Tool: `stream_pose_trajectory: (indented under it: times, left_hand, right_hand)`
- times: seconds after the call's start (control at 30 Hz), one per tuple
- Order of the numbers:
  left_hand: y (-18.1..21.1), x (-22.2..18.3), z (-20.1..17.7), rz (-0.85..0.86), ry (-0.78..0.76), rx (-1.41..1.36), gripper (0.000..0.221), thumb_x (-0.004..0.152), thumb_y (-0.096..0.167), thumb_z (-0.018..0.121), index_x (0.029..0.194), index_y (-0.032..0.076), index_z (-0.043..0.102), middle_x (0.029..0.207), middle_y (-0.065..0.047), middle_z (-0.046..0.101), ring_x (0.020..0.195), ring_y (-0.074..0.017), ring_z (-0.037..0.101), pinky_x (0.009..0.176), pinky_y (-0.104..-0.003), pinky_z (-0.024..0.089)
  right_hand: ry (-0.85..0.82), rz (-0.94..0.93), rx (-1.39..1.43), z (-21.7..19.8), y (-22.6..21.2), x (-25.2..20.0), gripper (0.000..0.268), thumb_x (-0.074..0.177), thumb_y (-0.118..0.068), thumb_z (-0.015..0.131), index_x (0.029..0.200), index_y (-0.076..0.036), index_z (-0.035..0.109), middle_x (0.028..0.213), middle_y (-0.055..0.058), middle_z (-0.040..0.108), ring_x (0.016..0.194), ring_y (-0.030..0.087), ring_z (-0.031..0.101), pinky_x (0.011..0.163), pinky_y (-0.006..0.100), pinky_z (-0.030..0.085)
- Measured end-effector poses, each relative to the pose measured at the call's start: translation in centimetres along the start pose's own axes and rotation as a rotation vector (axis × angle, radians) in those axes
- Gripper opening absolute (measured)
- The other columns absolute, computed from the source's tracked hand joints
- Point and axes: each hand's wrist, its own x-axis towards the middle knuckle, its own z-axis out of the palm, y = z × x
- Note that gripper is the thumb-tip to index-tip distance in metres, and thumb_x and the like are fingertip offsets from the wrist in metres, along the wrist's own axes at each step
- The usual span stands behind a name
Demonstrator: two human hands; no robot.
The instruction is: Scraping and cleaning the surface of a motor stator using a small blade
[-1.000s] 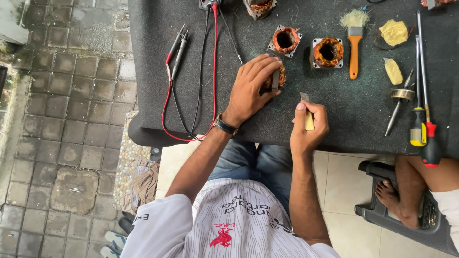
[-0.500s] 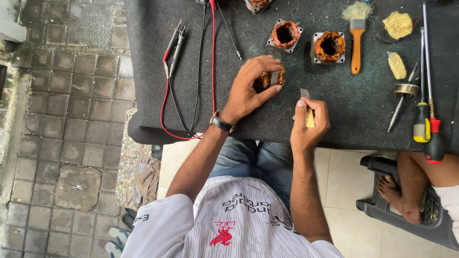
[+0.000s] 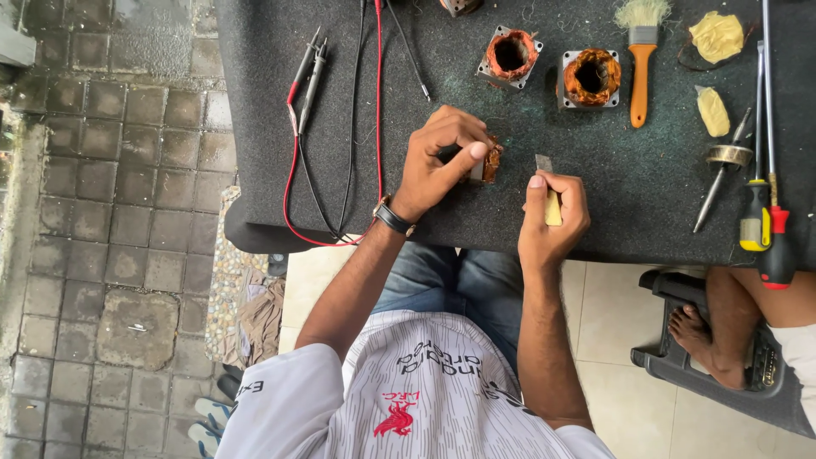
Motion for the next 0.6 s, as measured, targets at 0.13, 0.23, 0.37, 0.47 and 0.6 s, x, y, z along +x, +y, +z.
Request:
stream_pose_trajectory:
  times: [0.13, 0.23, 0.37, 0.47, 0.6]
  left_hand:
    - [0.9, 0.5, -0.8, -0.027, 0.063, -0.107, 0.036, 0.103, 0.028, 0.058, 0.077, 0.006, 0.069, 0.091, -0.012, 0.075, 0.103, -0.0329, 0.068, 0.096, -0.045, 0.047]
    - [2.2, 1.0, -0.9, -0.008, 0.166, -0.154, 0.031, 0.104, 0.027, 0.057, 0.087, 0.004, 0.068, 0.093, -0.014, 0.072, 0.099, -0.0287, 0.066, 0.094, -0.042, 0.049]
    - [8.3, 2.9, -0.2, 0.089, 0.163, -0.291, 0.03, 0.101, 0.029, 0.056, 0.096, 0.002, 0.07, 0.089, -0.014, 0.07, 0.088, -0.025, 0.066, 0.088, -0.041, 0.052]
    - [15.6, 4.5, -0.4, 0.176, -0.072, -0.367, 0.026, 0.106, 0.038, 0.055, 0.106, 0.014, 0.065, 0.098, -0.003, 0.069, 0.087, -0.018, 0.065, 0.086, -0.039, 0.054]
    - [24.2, 7.0, 0.0, 0.171, -0.112, -0.4, 0.028, 0.107, 0.037, 0.05, 0.103, 0.013, 0.064, 0.097, -0.005, 0.069, 0.085, -0.019, 0.065, 0.084, -0.04, 0.054]
  right_hand:
    - [-0.003, 0.002, -0.005, 0.0, -0.1, -0.1, 0.009, 0.098, -0.002, 0.07, 0.094, 0.006, 0.069, 0.091, 0.019, 0.072, 0.053, 0.017, 0.061, 0.052, 0.03, 0.047]
    - [-0.009, 0.009, -0.006, -0.1, -0.2, -0.2, 0.007, 0.098, -0.001, 0.07, 0.094, 0.005, 0.07, 0.091, 0.018, 0.072, 0.054, 0.018, 0.062, 0.053, 0.029, 0.049]
    - [-0.025, 0.013, -0.041, -0.1, -1.3, 0.2, 0.007, 0.099, -0.003, 0.071, 0.096, 0.004, 0.072, 0.09, 0.017, 0.072, 0.064, 0.022, 0.066, 0.059, 0.032, 0.051]
    - [-0.1, 0.029, -0.17, -0.1, -1.6, 0.3, 0.015, 0.105, -0.011, 0.063, 0.099, 0.002, 0.066, 0.097, 0.014, 0.069, 0.09, 0.027, 0.065, 0.083, 0.039, 0.052]
    - [-0.023, -0.028, -0.09, 0.2, -0.9, 0.3, 0.01, 0.1, -0.006, 0.073, 0.094, 0.003, 0.073, 0.089, 0.016, 0.073, 0.078, 0.029, 0.07, 0.072, 0.037, 0.054]
